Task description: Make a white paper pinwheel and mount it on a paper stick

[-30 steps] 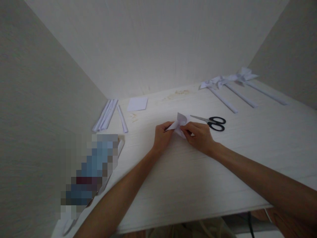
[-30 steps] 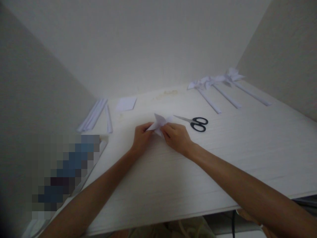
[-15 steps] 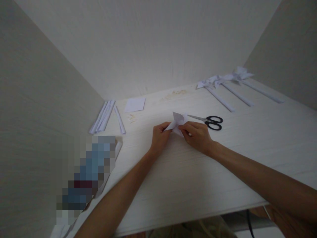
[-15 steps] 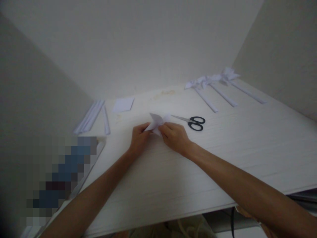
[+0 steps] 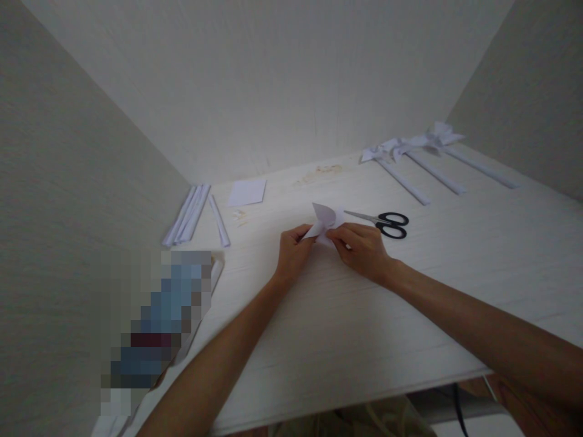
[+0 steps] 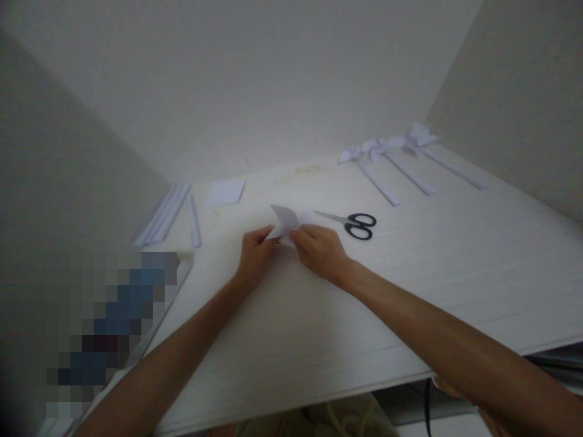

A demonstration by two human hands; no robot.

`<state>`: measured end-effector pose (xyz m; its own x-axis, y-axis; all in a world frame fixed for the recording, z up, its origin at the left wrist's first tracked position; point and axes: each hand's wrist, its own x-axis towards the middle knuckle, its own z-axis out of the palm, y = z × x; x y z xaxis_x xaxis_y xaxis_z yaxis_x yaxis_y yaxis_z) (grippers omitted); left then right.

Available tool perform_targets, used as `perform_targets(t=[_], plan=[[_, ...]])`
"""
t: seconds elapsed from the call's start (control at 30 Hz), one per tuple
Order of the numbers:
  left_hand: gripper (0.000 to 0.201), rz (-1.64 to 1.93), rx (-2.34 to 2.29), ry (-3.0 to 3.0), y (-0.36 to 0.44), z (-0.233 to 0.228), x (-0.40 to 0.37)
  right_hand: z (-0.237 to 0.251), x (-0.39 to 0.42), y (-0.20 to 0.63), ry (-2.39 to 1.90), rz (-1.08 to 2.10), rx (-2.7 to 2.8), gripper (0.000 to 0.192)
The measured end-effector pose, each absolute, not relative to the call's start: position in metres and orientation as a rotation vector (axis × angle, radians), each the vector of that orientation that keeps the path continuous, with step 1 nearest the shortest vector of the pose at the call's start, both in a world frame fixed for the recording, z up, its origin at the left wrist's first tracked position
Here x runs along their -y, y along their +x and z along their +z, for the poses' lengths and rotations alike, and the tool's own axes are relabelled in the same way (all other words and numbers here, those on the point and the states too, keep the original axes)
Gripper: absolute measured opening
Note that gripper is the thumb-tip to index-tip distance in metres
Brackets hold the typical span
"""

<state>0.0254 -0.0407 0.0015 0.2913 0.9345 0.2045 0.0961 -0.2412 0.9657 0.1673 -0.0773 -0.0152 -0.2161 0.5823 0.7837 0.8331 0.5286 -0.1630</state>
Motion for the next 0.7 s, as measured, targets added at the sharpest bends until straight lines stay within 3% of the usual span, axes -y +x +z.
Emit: perform_targets(t=[0.7], plan=[[0.016, 1.098, -0.945, 1.581, 0.0257, 0.0009, 0.0402, -0.0107, 0.0779, 0.1641, -1.095, -0.368, 1.946, 0.022]])
